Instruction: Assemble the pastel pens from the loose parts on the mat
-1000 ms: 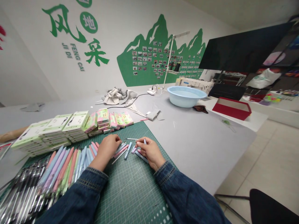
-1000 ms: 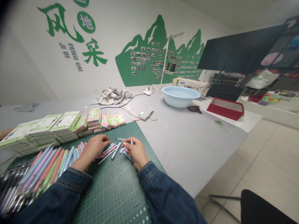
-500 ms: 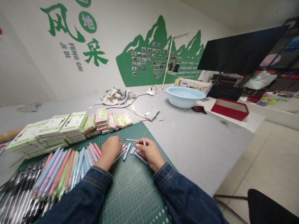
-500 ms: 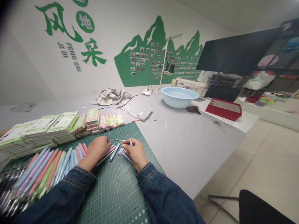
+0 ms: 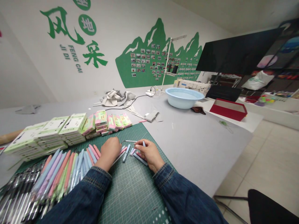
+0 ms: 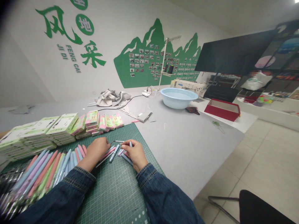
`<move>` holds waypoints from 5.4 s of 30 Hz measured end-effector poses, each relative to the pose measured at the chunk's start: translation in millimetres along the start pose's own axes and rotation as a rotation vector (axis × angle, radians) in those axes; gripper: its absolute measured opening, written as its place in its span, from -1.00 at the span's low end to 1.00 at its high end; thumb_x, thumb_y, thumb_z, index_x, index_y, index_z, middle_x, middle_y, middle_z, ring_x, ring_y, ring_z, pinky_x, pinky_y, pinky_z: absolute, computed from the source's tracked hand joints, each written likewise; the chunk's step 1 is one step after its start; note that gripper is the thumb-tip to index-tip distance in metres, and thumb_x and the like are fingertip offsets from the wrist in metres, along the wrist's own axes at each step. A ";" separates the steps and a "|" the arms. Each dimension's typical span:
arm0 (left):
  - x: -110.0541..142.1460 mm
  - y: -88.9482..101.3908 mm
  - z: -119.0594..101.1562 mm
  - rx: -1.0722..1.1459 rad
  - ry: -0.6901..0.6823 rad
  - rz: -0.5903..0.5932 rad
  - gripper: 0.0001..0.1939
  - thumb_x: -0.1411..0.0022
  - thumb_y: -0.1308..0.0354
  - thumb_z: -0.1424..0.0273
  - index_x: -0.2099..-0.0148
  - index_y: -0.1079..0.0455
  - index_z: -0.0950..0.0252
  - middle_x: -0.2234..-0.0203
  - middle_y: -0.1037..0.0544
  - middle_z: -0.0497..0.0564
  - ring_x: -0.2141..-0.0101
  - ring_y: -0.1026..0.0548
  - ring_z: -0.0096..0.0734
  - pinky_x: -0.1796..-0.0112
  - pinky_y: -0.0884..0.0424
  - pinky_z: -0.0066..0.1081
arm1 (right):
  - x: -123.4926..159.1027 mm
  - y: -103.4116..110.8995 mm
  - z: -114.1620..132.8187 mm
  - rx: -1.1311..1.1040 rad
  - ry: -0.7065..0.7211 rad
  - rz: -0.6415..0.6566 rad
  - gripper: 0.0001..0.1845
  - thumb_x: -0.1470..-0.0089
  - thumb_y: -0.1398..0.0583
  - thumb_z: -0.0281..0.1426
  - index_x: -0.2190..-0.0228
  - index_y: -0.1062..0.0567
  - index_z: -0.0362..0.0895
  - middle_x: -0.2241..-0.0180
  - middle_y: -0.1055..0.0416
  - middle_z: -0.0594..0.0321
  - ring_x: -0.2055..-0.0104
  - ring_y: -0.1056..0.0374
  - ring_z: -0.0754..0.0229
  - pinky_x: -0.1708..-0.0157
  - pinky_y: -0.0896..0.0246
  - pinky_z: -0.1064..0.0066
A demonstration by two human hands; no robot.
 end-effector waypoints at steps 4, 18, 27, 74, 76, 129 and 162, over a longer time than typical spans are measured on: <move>-0.8 -0.4 1.5 0.008 0.000 -0.004 -0.75 -0.10 0.01 0.38 0.33 -0.49 0.32 0.30 -0.57 0.24 0.26 -0.53 -0.10 0.37 -0.34 -0.34 | -0.1 0.0 -0.7 0.015 -0.004 0.005 -0.80 0.21 -0.31 -0.37 0.43 -0.53 -0.15 0.55 -0.36 0.37 0.68 0.01 0.48 0.56 -0.12 0.51; 11.6 17.9 6.3 0.153 -0.129 -0.129 -0.81 -0.15 0.00 0.34 0.34 -0.44 0.24 0.34 -0.54 0.06 0.30 -0.46 -0.27 0.32 -0.26 -0.39 | 0.4 -7.1 5.8 0.863 0.383 0.060 -0.93 0.12 -0.27 -0.48 0.49 -0.58 -0.08 0.43 -0.49 0.30 0.34 -0.35 0.23 0.29 -0.13 0.45; 28.7 20.7 13.7 0.180 -0.214 -0.033 -0.87 -0.08 -0.08 0.37 0.38 -0.45 0.22 0.37 -0.50 0.02 0.30 -0.43 -0.32 0.31 -0.20 -0.42 | 13.5 -26.8 -3.9 1.252 0.476 0.192 -0.80 0.00 -0.19 -0.50 0.34 -0.58 -0.02 0.29 -0.48 0.24 0.21 -0.36 0.18 0.22 -0.12 0.44; 44.7 27.9 5.2 0.211 -0.210 -0.089 -0.80 -0.18 -0.02 0.26 0.37 -0.39 0.24 0.36 -0.54 0.04 0.30 -0.45 -0.29 0.36 -0.20 -0.42 | 0.2 4.9 14.2 0.460 0.243 -0.134 -0.72 -0.01 -0.12 -0.21 0.34 -0.50 -0.12 0.47 -0.39 0.29 0.49 -0.23 0.28 0.54 -0.16 0.50; 45.6 27.1 2.8 0.231 -0.239 -0.073 -0.79 -0.18 -0.02 0.27 0.37 -0.40 0.24 0.37 -0.54 0.03 0.29 -0.45 -0.30 0.34 -0.20 -0.42 | 0.7 3.9 15.1 0.370 0.228 -0.124 -0.68 -0.04 -0.07 -0.20 0.29 -0.48 -0.13 0.48 -0.37 0.31 0.56 -0.16 0.33 0.59 -0.10 0.54; 55.6 62.4 -3.0 1.074 -0.221 -0.023 -0.65 -0.17 -0.03 0.10 0.28 -0.42 0.30 0.40 -0.54 -0.01 0.38 -0.49 -0.39 0.34 -0.40 -0.44 | -5.7 6.2 -4.9 -0.516 -0.115 -0.057 -0.87 -0.02 -0.23 -0.48 0.48 -0.34 -0.18 0.33 -0.54 0.05 0.54 -0.34 0.37 0.55 -0.33 0.59; 35.6 6.8 -0.9 0.208 -0.097 0.092 -0.77 -0.09 -0.08 0.26 0.38 -0.50 0.28 0.40 -0.60 0.09 0.31 -0.52 -0.25 0.34 -0.25 -0.42 | -4.1 -5.9 -6.8 0.018 0.075 0.022 -0.89 0.20 -0.10 -0.46 0.48 -0.30 -0.13 0.69 -0.32 0.40 0.71 -0.09 0.41 0.74 0.19 0.62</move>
Point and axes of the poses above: each hand's wrist, its own x-axis away from the middle knuckle, its own y-axis out of the back of the hand, z = x × y, the point moved 5 cm from there along -x, towards the middle knuckle
